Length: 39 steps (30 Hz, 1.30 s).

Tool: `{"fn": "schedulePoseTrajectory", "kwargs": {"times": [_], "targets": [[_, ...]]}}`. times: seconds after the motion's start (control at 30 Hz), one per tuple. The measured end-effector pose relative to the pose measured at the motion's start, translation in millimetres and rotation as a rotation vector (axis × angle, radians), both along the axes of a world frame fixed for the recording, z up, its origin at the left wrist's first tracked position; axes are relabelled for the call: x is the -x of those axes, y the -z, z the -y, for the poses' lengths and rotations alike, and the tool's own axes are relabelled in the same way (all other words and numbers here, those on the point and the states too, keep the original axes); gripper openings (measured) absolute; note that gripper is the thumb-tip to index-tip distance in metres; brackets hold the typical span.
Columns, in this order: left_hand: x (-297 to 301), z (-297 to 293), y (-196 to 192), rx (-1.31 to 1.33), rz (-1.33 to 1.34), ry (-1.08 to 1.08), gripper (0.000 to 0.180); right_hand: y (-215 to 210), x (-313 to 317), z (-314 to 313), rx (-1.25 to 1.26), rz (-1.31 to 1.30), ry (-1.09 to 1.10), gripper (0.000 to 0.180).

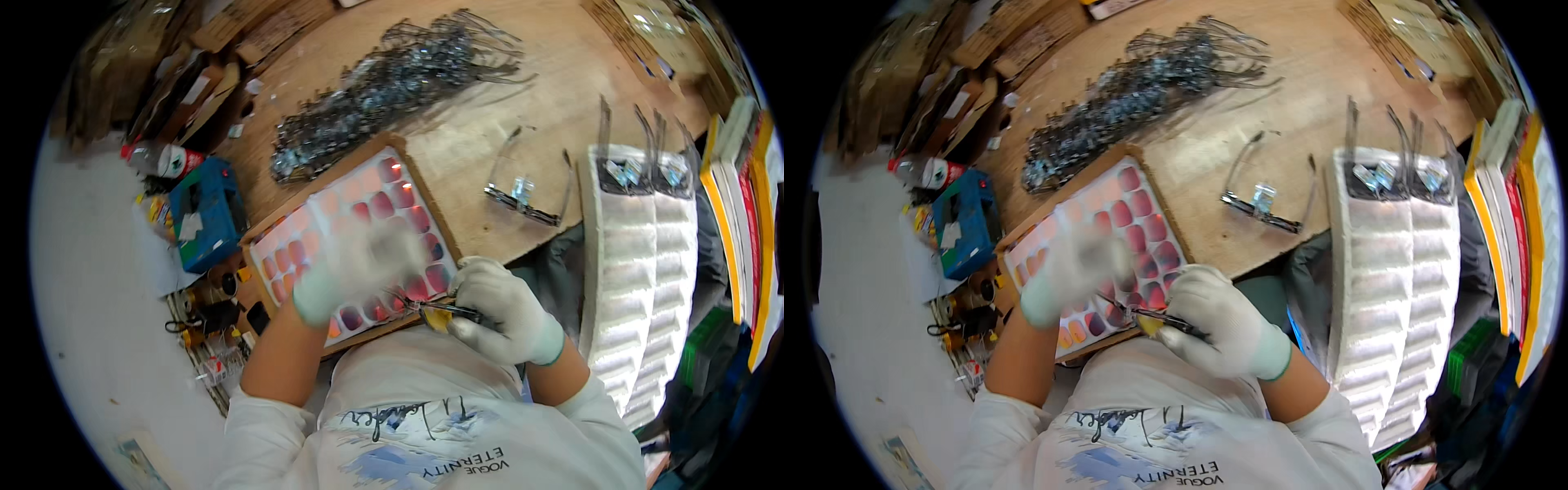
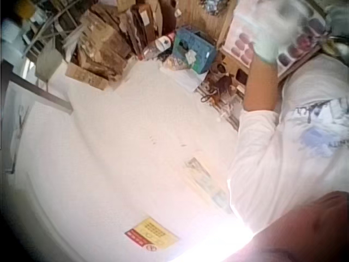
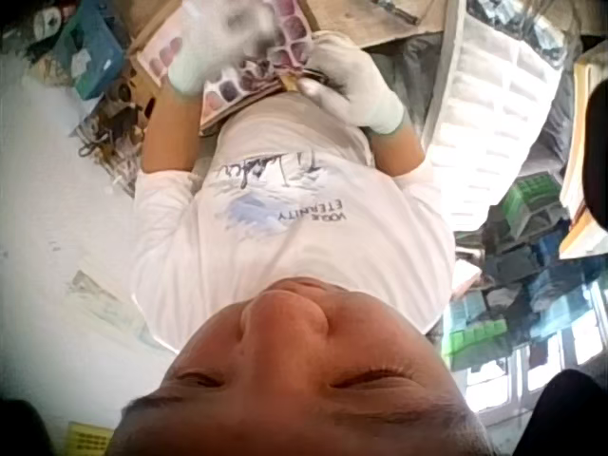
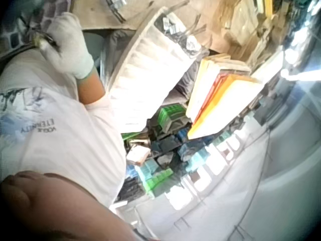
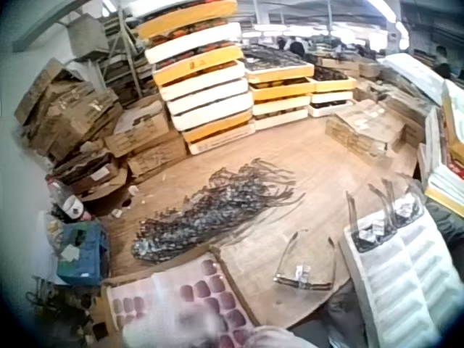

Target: The person assembles sunglasses by inserting lenses into frames and using pliers to secure the components. They repeatedly pick up frames and lenses from a tray, fit the lenses into the frames, and place the finished units into a foam insert.

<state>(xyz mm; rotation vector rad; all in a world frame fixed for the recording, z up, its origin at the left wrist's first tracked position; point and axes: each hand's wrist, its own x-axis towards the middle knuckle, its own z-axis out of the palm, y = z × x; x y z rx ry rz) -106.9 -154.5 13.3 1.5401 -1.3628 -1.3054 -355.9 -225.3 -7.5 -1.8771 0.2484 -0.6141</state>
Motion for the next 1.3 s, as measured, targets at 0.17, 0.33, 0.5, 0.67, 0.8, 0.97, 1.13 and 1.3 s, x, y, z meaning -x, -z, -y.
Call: {"fn": "schedulePoseTrajectory", "kwargs": {"times": [0.17,0.33,0.5,0.67,0.8,0.97,1.13,1.3], "targets": [[-40,83,128,-0.077,0.959,-0.414,0.042,3,0,-1,-0.026,0.002,0.088,0.031],[-29,93,137,-0.125,0.986,-0.47,0.048,9,11,-14,-0.271,-0.139,0.05,0.071],[-39,83,131,0.035,0.81,-0.533,0.037,18,-11,-27,-0.357,0.082,0.126,0.069],[-26,28,74,0.123,0.289,-0.532,0.029,13,-2,-25,-0.444,0.083,0.144,0.058],[16,-35,-6,-0.088,-0.381,-0.44,0.027,13,-7,-30,-0.387,-0.228,0.159,0.056],[35,-73,-28,0.057,-0.123,-0.307,0.02,0,-28,-56,-0.453,0.002,0.077,0.04],[56,-104,-25,0.229,-0.192,-0.544,0.025,-10,-21,-65,-0.703,-0.129,-0.117,0.032],[35,-138,-5,0.007,-0.726,-0.348,0.045,-17,-23,-82,-1.12,-0.043,-0.231,0.028]]}}
